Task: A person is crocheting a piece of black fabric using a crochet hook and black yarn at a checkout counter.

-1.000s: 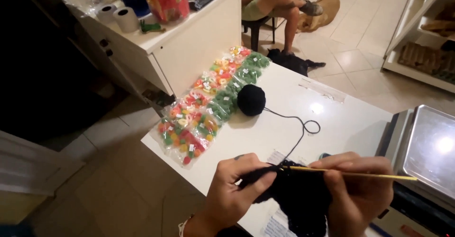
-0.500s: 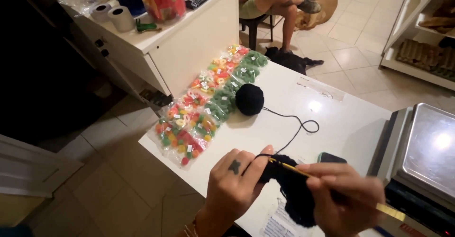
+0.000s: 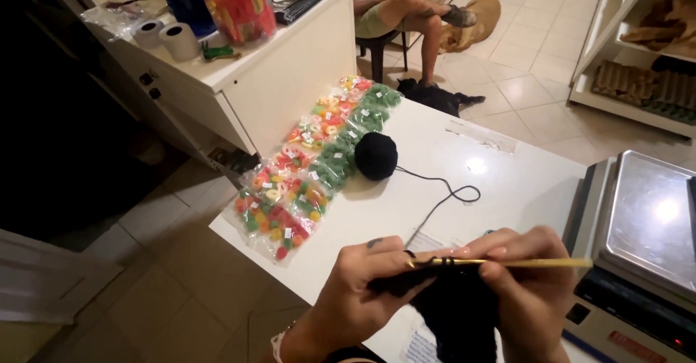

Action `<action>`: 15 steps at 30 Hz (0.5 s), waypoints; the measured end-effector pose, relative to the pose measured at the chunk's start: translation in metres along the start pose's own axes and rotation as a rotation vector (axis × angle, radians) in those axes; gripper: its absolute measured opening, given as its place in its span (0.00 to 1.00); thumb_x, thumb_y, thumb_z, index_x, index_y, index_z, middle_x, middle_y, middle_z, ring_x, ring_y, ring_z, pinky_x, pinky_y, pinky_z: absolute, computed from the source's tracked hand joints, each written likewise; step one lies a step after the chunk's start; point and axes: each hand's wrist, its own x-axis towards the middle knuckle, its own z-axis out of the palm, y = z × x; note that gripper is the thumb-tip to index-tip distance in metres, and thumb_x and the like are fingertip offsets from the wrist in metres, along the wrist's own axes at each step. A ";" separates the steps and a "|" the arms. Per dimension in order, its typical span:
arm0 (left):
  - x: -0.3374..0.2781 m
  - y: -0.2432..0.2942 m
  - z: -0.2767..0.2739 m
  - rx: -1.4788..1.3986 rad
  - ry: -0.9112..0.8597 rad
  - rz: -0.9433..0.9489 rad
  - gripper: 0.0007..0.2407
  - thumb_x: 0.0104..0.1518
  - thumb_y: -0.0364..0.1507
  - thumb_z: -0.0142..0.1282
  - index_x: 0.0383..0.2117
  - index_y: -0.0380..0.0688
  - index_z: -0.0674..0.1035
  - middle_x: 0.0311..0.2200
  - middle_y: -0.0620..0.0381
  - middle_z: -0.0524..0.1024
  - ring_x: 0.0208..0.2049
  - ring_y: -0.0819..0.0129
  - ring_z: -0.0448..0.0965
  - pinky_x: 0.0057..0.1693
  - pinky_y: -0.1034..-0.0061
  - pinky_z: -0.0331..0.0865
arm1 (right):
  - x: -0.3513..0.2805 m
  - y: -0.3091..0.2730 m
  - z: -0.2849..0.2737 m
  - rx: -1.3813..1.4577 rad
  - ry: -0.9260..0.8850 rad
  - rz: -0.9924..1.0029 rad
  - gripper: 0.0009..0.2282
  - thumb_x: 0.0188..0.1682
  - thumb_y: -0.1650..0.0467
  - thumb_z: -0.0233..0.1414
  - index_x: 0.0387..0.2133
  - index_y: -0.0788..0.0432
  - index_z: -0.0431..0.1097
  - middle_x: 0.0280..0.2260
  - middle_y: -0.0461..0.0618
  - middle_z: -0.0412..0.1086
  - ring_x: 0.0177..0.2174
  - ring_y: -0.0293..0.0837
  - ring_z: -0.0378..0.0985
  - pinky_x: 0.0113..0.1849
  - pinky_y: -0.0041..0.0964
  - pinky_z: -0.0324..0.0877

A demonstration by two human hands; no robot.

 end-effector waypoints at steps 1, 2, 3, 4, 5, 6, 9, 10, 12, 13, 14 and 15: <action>-0.001 -0.002 -0.001 0.000 -0.002 0.000 0.13 0.63 0.22 0.60 0.53 0.40 0.80 0.22 0.61 0.66 0.25 0.72 0.65 0.36 0.80 0.64 | 0.000 -0.002 -0.001 0.000 0.002 -0.001 0.07 0.46 0.74 0.61 0.31 0.59 0.67 0.29 0.64 0.77 0.30 0.51 0.85 0.37 0.37 0.84; -0.002 -0.004 -0.003 -0.074 -0.024 -0.030 0.10 0.61 0.21 0.61 0.48 0.37 0.81 0.24 0.58 0.70 0.25 0.70 0.67 0.35 0.78 0.64 | 0.002 -0.003 -0.001 0.002 0.008 0.056 0.07 0.48 0.73 0.60 0.32 0.58 0.66 0.29 0.61 0.77 0.30 0.48 0.84 0.36 0.35 0.81; -0.003 -0.006 -0.005 -0.148 -0.047 -0.061 0.07 0.59 0.19 0.63 0.43 0.35 0.83 0.26 0.56 0.74 0.26 0.69 0.69 0.33 0.76 0.63 | 0.003 -0.005 -0.001 0.004 0.015 0.113 0.07 0.50 0.72 0.59 0.34 0.58 0.66 0.28 0.58 0.76 0.30 0.45 0.82 0.36 0.34 0.79; -0.003 -0.007 -0.007 -0.147 -0.051 -0.057 0.07 0.59 0.19 0.63 0.43 0.35 0.83 0.26 0.56 0.74 0.26 0.69 0.69 0.33 0.76 0.63 | 0.005 -0.004 0.000 0.005 0.016 0.108 0.07 0.50 0.72 0.59 0.34 0.58 0.66 0.28 0.58 0.76 0.30 0.45 0.82 0.36 0.34 0.79; -0.003 -0.008 -0.009 -0.216 -0.090 -0.085 0.05 0.60 0.20 0.62 0.40 0.36 0.81 0.28 0.55 0.75 0.28 0.68 0.71 0.36 0.75 0.66 | 0.006 -0.004 0.001 0.035 -0.001 0.115 0.08 0.51 0.71 0.58 0.36 0.57 0.64 0.28 0.58 0.75 0.26 0.45 0.79 0.32 0.33 0.79; -0.003 -0.009 -0.011 -0.287 -0.131 -0.115 0.03 0.61 0.21 0.61 0.38 0.37 0.80 0.30 0.54 0.76 0.30 0.66 0.74 0.39 0.74 0.69 | 0.007 -0.004 0.002 0.065 -0.015 0.123 0.09 0.53 0.70 0.57 0.39 0.57 0.63 0.27 0.58 0.73 0.23 0.44 0.77 0.29 0.32 0.79; -0.008 -0.021 -0.015 -0.426 -0.184 -0.195 0.05 0.59 0.21 0.62 0.39 0.39 0.81 0.32 0.53 0.78 0.31 0.67 0.74 0.38 0.75 0.68 | 0.009 -0.004 0.006 0.054 -0.016 0.169 0.10 0.53 0.69 0.56 0.43 0.56 0.62 0.25 0.55 0.70 0.19 0.41 0.71 0.25 0.28 0.72; -0.008 -0.024 -0.016 -0.424 -0.185 -0.193 0.05 0.59 0.21 0.62 0.39 0.39 0.81 0.32 0.53 0.78 0.31 0.67 0.74 0.38 0.75 0.68 | 0.010 -0.004 0.006 0.055 -0.016 0.166 0.10 0.53 0.69 0.56 0.43 0.56 0.62 0.25 0.55 0.70 0.19 0.41 0.71 0.25 0.28 0.72; -0.009 -0.029 -0.018 -0.495 -0.254 -0.218 0.05 0.60 0.21 0.61 0.41 0.39 0.82 0.33 0.53 0.78 0.32 0.67 0.73 0.41 0.74 0.68 | 0.010 -0.004 0.008 0.094 0.026 0.247 0.11 0.54 0.67 0.55 0.42 0.58 0.61 0.25 0.53 0.69 0.18 0.40 0.69 0.23 0.28 0.70; -0.011 -0.033 -0.018 -0.497 -0.252 -0.221 0.05 0.60 0.21 0.61 0.41 0.39 0.82 0.33 0.53 0.78 0.32 0.67 0.73 0.41 0.74 0.68 | 0.009 -0.005 0.009 0.093 0.027 0.251 0.11 0.54 0.67 0.55 0.42 0.58 0.61 0.25 0.53 0.69 0.18 0.40 0.69 0.23 0.28 0.70; -0.012 -0.037 -0.017 -0.526 -0.260 -0.226 0.05 0.61 0.22 0.60 0.41 0.40 0.81 0.32 0.56 0.76 0.33 0.69 0.72 0.41 0.76 0.66 | 0.010 -0.006 0.011 0.153 0.057 0.296 0.10 0.54 0.68 0.55 0.41 0.58 0.62 0.25 0.53 0.68 0.17 0.39 0.66 0.22 0.27 0.67; -0.013 -0.041 -0.017 -0.555 -0.269 -0.231 0.04 0.63 0.23 0.59 0.41 0.40 0.81 0.31 0.58 0.74 0.33 0.70 0.70 0.41 0.77 0.64 | 0.010 -0.007 0.013 0.213 0.087 0.340 0.09 0.54 0.68 0.54 0.39 0.59 0.62 0.25 0.52 0.66 0.16 0.38 0.63 0.22 0.27 0.65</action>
